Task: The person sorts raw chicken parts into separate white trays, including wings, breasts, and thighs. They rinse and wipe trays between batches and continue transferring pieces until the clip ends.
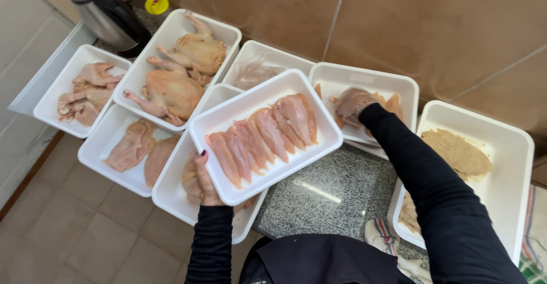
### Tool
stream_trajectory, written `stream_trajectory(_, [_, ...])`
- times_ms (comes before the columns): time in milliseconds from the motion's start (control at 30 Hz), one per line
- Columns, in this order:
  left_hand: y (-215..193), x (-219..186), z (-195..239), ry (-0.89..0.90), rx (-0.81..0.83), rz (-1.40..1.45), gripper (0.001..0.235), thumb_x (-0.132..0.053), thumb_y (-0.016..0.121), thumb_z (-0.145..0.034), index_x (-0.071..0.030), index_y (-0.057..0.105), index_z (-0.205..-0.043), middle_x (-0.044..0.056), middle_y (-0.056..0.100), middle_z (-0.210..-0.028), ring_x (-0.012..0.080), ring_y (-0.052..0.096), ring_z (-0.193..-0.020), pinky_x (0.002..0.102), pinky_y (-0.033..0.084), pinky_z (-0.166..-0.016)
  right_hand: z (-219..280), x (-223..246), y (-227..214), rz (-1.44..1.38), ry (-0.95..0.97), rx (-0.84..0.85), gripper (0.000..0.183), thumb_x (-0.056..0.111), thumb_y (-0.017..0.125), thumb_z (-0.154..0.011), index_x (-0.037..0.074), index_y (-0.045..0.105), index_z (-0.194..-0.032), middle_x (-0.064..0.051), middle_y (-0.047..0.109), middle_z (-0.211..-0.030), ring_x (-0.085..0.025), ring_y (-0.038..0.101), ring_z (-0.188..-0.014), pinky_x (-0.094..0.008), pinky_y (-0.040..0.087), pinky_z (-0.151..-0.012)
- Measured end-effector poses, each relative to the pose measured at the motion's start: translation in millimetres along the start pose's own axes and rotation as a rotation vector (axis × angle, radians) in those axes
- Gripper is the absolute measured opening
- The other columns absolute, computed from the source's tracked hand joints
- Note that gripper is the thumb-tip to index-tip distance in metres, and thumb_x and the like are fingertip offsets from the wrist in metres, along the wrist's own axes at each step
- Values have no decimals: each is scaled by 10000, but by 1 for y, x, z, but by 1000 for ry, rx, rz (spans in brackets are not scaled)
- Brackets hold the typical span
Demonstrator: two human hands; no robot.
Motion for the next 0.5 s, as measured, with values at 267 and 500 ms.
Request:
stream_trajectory(267, [25,18,2,-183,-92,52,600,-527,671,-778,-179,549,-1251,131,657,-1238,250,623,-1067,423,508,-1019,129,174,-328,-521,-283,-178,143,210,742,-938,67,736,-921,-121,719,-755,-237,648,-713,-418,520,-660])
stream_trajectory(500, [42,36,2,-251,-45,58,645,-519,694,-739,-201,546,-1281,125,663,-1237,271,633,-1086,456,503,-1045,155,254,-335,-486,-487,162,214,261,710,-916,65,761,-985,-180,785,-850,-311,723,-832,-469,553,-815])
Point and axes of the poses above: each hand's wrist, its own z-axis away from the middle knuckle, its own y-axis out of the palm, x = y × z, the point moved 10 cm from there along -z, towards the middle knuckle
